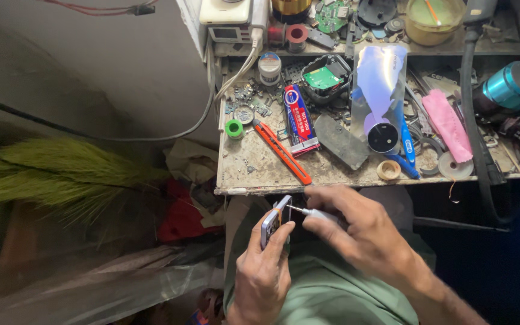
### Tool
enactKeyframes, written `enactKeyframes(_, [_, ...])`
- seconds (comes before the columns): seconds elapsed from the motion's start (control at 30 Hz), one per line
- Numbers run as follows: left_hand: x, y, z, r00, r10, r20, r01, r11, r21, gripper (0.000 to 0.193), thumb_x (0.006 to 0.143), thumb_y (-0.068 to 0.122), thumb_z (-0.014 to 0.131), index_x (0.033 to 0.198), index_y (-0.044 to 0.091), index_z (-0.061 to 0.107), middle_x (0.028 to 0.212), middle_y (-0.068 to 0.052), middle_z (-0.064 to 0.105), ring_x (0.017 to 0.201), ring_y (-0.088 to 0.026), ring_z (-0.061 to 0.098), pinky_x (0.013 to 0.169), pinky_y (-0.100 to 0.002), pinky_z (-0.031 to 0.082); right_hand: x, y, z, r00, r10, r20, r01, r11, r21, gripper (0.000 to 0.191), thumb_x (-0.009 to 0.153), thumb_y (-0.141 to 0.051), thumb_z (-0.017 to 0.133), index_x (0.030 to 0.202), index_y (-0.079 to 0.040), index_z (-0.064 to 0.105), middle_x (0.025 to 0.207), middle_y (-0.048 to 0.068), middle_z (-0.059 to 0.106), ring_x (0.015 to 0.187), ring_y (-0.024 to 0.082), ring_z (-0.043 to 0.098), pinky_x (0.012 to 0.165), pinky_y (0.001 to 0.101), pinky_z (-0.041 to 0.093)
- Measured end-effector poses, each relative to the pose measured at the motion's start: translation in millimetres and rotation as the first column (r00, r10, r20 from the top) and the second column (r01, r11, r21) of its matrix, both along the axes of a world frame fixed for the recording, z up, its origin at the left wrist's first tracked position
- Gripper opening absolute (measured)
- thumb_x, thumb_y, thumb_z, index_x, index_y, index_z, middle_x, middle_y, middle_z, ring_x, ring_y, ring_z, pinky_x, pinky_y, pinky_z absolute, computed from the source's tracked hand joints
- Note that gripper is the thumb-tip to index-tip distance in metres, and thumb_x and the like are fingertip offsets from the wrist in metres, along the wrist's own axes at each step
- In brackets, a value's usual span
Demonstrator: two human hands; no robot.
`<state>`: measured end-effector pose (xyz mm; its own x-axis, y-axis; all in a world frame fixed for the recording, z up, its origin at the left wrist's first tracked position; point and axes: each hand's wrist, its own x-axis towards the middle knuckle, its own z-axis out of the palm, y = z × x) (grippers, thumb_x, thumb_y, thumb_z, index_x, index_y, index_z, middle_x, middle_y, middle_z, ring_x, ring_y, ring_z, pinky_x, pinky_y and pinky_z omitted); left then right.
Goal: The person holds a disassembled smartphone on their lap, secured with a rubber band, and applies adhesive from a small bottle along the phone's frame edge. They then use a small tool to press and work along the frame seam, repositioning the phone repeatedly while continuing the repair.
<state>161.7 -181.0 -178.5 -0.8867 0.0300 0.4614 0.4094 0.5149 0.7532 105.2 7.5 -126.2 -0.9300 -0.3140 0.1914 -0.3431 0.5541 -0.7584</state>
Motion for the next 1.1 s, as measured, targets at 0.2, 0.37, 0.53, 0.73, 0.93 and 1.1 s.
enactKeyframes(0.2, [-3, 0, 1, 1.0, 0.001, -0.003, -0.001, 1.0, 0.002, 0.046, 0.081, -0.011, 0.069, 0.125, 0.005, 0.066, 0.129, -0.024, 0.063, 0.111, -0.041, 0.071, 0.085, -0.041, 0.061, -4, 0, 5, 0.988, -0.04, 0.147, 0.038, 0.999, 0.022, 0.039, 0.086, -0.015, 0.076, 0.121, -0.005, 0.063, 0.074, 0.006, 0.069, 0.06, 0.018, 0.066, 0.055, 0.0315, 0.052])
enactKeyframes(0.37, [-6, 2, 0, 0.999, 0.022, -0.025, -0.022, 1.0, -0.007, 0.046, 0.08, -0.01, 0.07, 0.123, 0.006, 0.067, 0.128, -0.024, 0.063, 0.109, -0.04, 0.072, 0.085, -0.04, 0.061, -5, 1, 6, 0.995, 0.1, -0.028, -0.102, 0.989, -0.108, 0.05, 0.088, -0.016, 0.074, 0.131, 0.001, 0.054, 0.095, 0.007, 0.072, 0.078, 0.015, 0.071, 0.065, 0.0302, 0.056])
enactKeyframes(0.53, [-10, 1, -1, 1.0, -0.006, -0.015, 0.006, 1.0, 0.017, 0.047, 0.08, -0.012, 0.068, 0.124, 0.005, 0.066, 0.128, -0.025, 0.063, 0.109, -0.04, 0.072, 0.085, -0.04, 0.061, -7, 0, 4, 0.999, 0.014, 0.052, -0.014, 1.0, -0.017, 0.043, 0.09, -0.015, 0.073, 0.128, -0.002, 0.058, 0.092, 0.01, 0.074, 0.077, 0.019, 0.071, 0.067, 0.0317, 0.057])
enactKeyframes(0.73, [-11, 0, -1, 1.0, -0.01, 0.012, 0.009, 1.0, 0.02, 0.048, 0.08, -0.012, 0.068, 0.124, 0.005, 0.066, 0.128, -0.025, 0.063, 0.109, -0.041, 0.072, 0.084, -0.041, 0.061, -9, -1, 5, 0.997, 0.02, 0.069, -0.019, 1.0, -0.021, 0.047, 0.089, -0.015, 0.072, 0.131, -0.002, 0.056, 0.09, 0.009, 0.073, 0.076, 0.017, 0.073, 0.068, 0.0303, 0.058])
enactKeyframes(0.93, [-11, 0, -3, 1.0, -0.011, 0.012, 0.011, 1.0, 0.024, 0.047, 0.08, -0.011, 0.068, 0.123, 0.006, 0.067, 0.126, -0.025, 0.064, 0.107, -0.041, 0.072, 0.082, -0.042, 0.061, -10, 0, 2, 0.997, 0.029, 0.076, -0.023, 0.997, -0.07, 0.046, 0.088, -0.017, 0.075, 0.129, -0.002, 0.058, 0.088, 0.008, 0.072, 0.074, 0.017, 0.07, 0.067, 0.029, 0.057])
enactKeyframes(1.1, [-14, -7, -3, 0.997, -0.004, 0.074, -0.006, 0.99, 0.139, 0.037, 0.085, -0.009, 0.067, 0.119, 0.006, 0.071, 0.114, -0.02, 0.068, 0.098, -0.034, 0.075, 0.077, -0.037, 0.059, -15, -3, 8, 0.991, -0.038, 0.128, 0.045, 0.997, -0.055, 0.029, 0.086, -0.016, 0.08, 0.107, -0.002, 0.065, 0.087, 0.005, 0.076, 0.077, 0.014, 0.073, 0.069, 0.028, 0.058])
